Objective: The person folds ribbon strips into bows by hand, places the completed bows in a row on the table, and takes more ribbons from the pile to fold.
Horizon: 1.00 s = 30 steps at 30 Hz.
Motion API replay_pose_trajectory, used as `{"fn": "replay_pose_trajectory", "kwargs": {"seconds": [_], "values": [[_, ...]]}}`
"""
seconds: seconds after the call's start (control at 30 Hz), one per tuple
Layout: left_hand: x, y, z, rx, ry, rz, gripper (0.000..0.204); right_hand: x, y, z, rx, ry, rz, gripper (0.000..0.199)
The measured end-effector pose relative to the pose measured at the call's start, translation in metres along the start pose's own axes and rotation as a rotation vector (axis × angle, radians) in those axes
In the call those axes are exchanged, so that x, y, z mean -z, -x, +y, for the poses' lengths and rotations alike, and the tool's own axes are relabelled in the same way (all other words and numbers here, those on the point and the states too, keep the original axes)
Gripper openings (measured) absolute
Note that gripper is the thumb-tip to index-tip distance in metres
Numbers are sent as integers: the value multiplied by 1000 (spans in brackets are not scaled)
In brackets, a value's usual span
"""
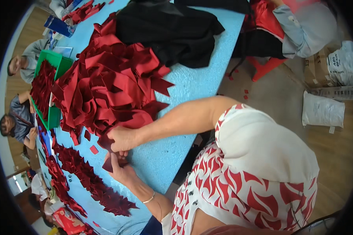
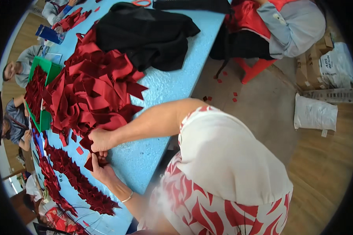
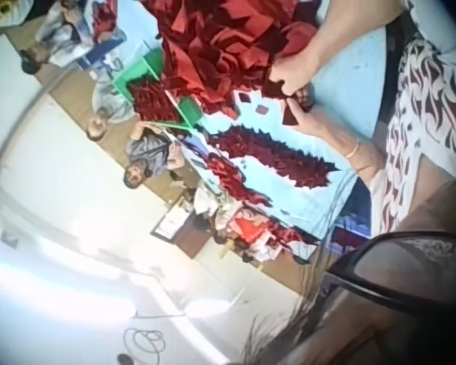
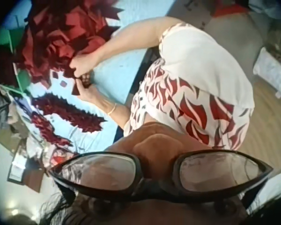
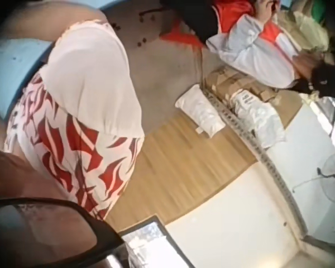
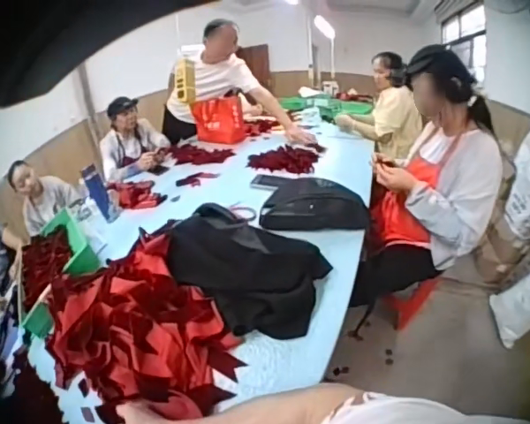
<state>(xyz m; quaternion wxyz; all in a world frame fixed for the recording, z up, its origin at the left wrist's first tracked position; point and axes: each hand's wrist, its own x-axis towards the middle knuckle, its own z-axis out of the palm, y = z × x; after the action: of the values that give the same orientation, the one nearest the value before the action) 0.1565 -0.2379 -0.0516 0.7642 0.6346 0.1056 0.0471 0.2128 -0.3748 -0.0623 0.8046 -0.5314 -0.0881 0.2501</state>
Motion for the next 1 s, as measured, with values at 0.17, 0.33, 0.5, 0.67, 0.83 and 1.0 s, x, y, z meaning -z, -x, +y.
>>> {"fn": "replay_pose_trajectory", "kwargs": {"seconds": [0.17,0.33,0.5,0.67,0.83,1.0], "values": [[-6,1,-3,-91,13,33,17,1,-1,-4,-34,-97,-52,14],[-10,-1,-7,-130,-36,42,17,8,-7,0,-66,-90,-42,16],[-5,3,-4,-147,-100,25,18,-1,-6,5,-37,-136,-12,18],[-11,1,-7,-188,-123,66,16,2,-4,-2,-38,-166,-34,21],[-19,5,-5,-220,-169,73,14,1,-5,-3,-70,-124,-5,23],[-15,4,-7,-222,-214,53,18,-1,-2,-2,-34,-106,58,21]]}}
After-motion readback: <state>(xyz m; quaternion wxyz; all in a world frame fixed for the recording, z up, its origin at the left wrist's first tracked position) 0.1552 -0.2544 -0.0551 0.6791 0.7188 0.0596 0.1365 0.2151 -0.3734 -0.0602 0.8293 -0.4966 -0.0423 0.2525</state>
